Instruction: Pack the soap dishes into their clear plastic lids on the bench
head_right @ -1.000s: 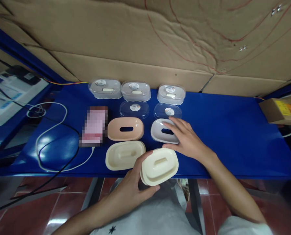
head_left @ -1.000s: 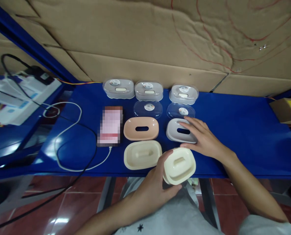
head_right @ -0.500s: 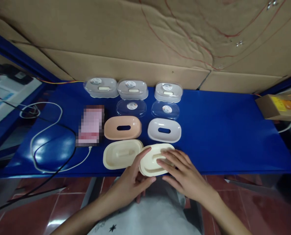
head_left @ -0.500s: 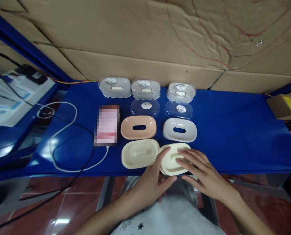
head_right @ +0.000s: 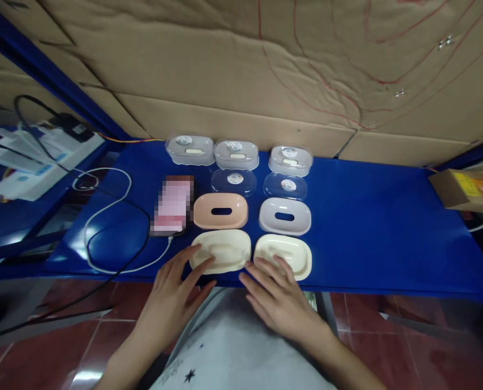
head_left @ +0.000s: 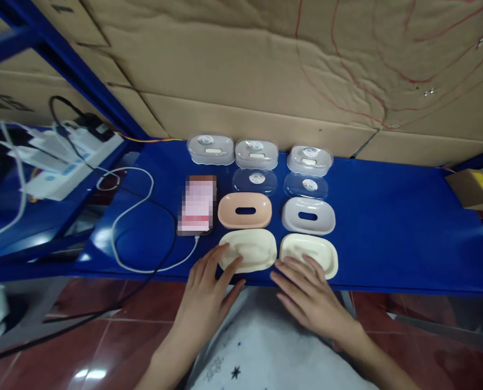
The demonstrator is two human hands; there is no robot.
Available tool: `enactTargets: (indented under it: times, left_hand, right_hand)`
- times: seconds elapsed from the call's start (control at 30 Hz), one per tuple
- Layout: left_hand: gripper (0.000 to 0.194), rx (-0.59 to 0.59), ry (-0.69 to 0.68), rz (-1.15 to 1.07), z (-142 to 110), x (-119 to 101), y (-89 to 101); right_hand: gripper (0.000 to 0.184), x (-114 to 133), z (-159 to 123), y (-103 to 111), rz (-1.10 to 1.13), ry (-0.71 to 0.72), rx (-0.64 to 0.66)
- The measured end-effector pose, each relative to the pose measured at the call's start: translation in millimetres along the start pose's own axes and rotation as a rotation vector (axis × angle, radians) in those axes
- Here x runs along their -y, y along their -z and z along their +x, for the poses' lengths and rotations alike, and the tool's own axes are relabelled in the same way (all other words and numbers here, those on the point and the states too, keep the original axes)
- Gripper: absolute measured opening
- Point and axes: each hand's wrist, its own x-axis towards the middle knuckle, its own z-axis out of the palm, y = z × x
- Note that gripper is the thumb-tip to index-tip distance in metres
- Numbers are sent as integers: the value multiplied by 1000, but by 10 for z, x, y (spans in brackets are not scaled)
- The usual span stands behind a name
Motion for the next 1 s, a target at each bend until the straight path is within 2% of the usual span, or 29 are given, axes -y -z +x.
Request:
enactTargets:
  times: [0.1, 0.2, 0.3, 0.47, 0.57, 0.67, 0.73, 0.8, 0.87, 0.93, 1.0]
  left_hand:
    - [41, -13, 24, -58, -125, -36, -28]
    - [47, -69, 205, -212, -234, -78, 6]
    - [53, -147, 368, -319, -273, -56, 48]
    - [52, -162, 463, -501, -269, -19, 16]
    - [50, -231, 567, -784, -269, -78, -30]
    - [59, -280, 627, -1242, -236, -157, -33]
    - [74, -190, 663, -1611, -188, -199, -9]
    - [93, -34, 739, -1933, -130, -224, 20]
    - [102, 69, 795, -2131, -84, -226, 36]
    - [99, 69, 786, -2230, -70, -202, 31]
    - [93, 27, 749, -2265, -96, -156, 8]
  right_hand:
    - [33, 147, 187, -198, 33, 84, -13]
    - [37, 183, 267, -316, 27, 127, 19]
    - [43, 182, 289, -342, 33, 128, 39]
    - [31, 217, 289, -316, 57, 54, 21]
    - [26, 237, 301, -259, 113, 53, 12]
    - [23, 265, 384, -156, 183, 34, -39]
    - [23, 288, 493, -76, 229, 66, -43]
    - [23, 293, 636, 5, 261, 136, -9]
    - [26, 250, 792, 90, 286, 227, 49]
    - [38, 137, 944, 166, 318, 265, 74]
    - [42, -43, 1079, 204, 291, 198, 56]
